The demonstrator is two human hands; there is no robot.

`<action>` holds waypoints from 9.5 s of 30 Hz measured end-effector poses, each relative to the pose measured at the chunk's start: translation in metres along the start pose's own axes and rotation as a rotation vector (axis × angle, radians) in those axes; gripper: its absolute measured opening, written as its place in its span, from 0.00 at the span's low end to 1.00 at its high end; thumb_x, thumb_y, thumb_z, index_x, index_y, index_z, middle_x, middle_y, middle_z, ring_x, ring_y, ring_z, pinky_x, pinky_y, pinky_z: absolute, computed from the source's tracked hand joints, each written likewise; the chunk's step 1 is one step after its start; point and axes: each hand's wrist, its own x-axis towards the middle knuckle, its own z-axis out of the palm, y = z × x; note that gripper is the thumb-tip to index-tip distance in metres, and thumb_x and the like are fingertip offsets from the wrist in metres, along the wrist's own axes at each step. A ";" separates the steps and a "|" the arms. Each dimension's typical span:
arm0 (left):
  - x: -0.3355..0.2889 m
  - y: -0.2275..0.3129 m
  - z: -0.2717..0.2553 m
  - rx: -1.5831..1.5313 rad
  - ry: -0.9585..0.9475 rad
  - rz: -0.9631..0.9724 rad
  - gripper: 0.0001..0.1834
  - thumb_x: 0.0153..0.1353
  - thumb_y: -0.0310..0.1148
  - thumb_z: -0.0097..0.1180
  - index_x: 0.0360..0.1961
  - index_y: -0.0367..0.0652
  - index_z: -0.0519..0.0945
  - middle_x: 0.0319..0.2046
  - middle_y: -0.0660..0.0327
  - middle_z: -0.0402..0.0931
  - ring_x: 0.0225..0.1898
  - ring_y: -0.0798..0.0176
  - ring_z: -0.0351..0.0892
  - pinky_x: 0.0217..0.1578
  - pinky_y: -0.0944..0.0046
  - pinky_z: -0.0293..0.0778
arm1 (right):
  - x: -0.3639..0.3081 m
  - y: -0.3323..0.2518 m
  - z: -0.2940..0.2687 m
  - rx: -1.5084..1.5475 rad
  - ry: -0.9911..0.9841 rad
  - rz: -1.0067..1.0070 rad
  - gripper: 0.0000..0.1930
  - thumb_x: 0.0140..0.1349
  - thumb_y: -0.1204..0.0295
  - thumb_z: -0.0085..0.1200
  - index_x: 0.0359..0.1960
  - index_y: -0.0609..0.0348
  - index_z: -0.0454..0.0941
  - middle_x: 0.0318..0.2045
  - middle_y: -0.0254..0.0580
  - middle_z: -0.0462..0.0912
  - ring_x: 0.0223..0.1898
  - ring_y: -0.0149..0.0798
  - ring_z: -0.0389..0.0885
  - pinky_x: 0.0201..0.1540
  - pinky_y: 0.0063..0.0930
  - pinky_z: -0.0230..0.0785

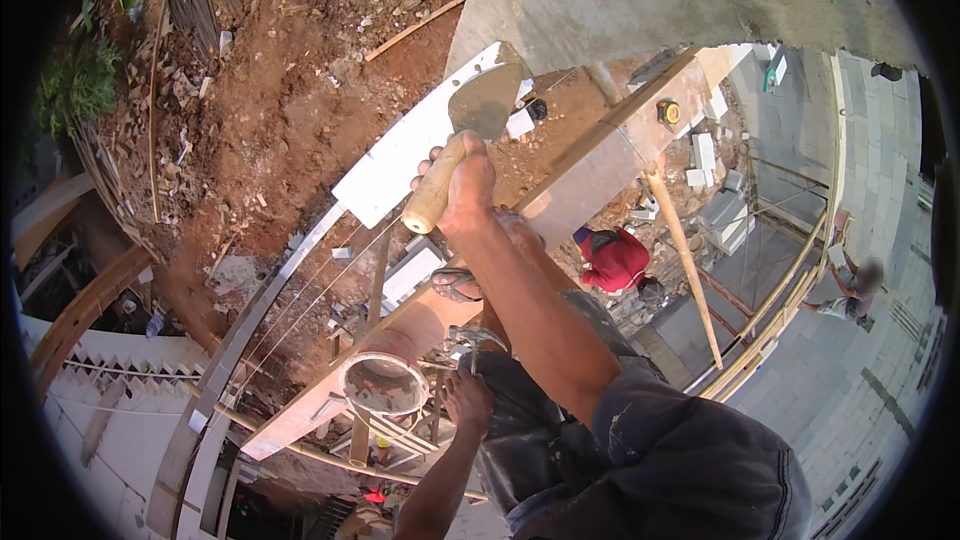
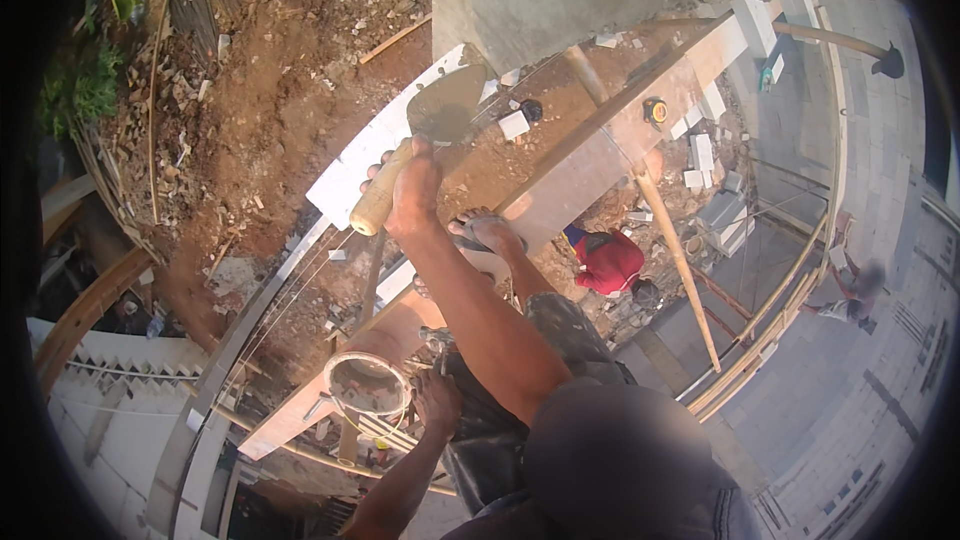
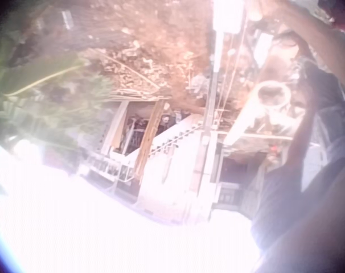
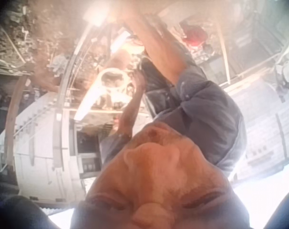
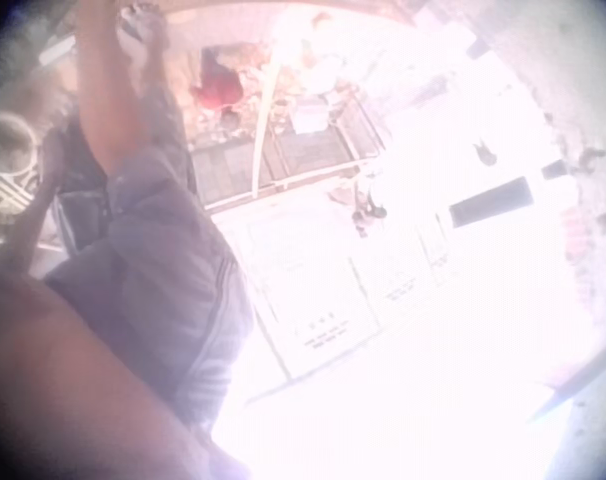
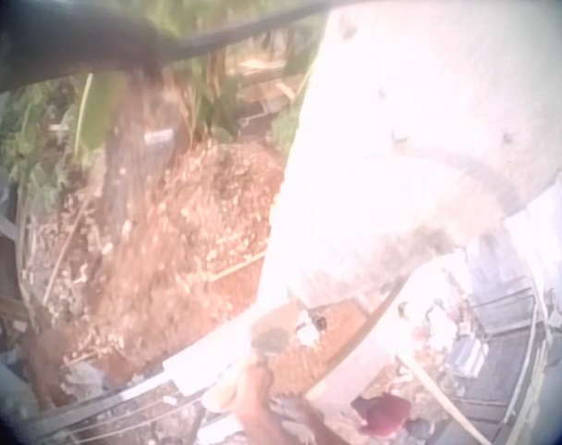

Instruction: The person hammers a white tile into place on a wall, applies cement with a trowel, and then measures and cuts another tile using a tape measure and hand saw. The work occurs on a construction site with scaffolding and other workers visible.

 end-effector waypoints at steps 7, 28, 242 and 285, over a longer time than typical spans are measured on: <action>0.001 -0.012 0.012 -0.015 0.016 0.040 0.17 0.62 0.37 0.46 0.45 0.34 0.72 0.47 0.47 0.70 0.53 0.43 0.68 0.52 0.45 0.64 | 0.002 0.009 0.008 0.107 0.038 -0.012 0.14 0.65 0.55 0.37 0.38 0.53 0.60 0.29 0.38 0.66 0.24 0.38 0.71 0.25 0.41 0.68; -0.001 -0.016 0.002 -0.055 0.006 0.051 0.20 0.63 0.37 0.45 0.53 0.36 0.70 0.47 0.45 0.70 0.54 0.42 0.68 0.54 0.45 0.63 | 0.049 0.055 -0.021 -0.052 0.103 -0.223 0.19 0.64 0.52 0.40 0.39 0.55 0.62 0.30 0.41 0.67 0.23 0.40 0.71 0.25 0.38 0.69; 0.159 0.022 -0.161 0.435 -0.078 0.452 0.17 0.50 0.41 0.61 0.32 0.37 0.78 0.30 0.44 0.79 0.35 0.39 0.79 0.36 0.46 0.74 | -0.108 -0.081 -0.298 -1.604 0.208 -0.220 0.29 0.60 0.52 0.52 0.50 0.67 0.70 0.33 0.64 0.81 0.38 0.62 0.80 0.43 0.47 0.72; 0.066 -0.073 0.079 -0.974 0.016 -0.518 0.26 0.49 0.44 0.60 0.46 0.38 0.78 0.31 0.47 0.80 0.38 0.48 0.81 0.40 0.52 0.75 | -0.038 -0.057 -0.115 -2.920 -1.242 -0.488 0.28 0.45 0.71 0.56 0.51 0.68 0.69 0.46 0.60 0.74 0.44 0.59 0.77 0.45 0.47 0.71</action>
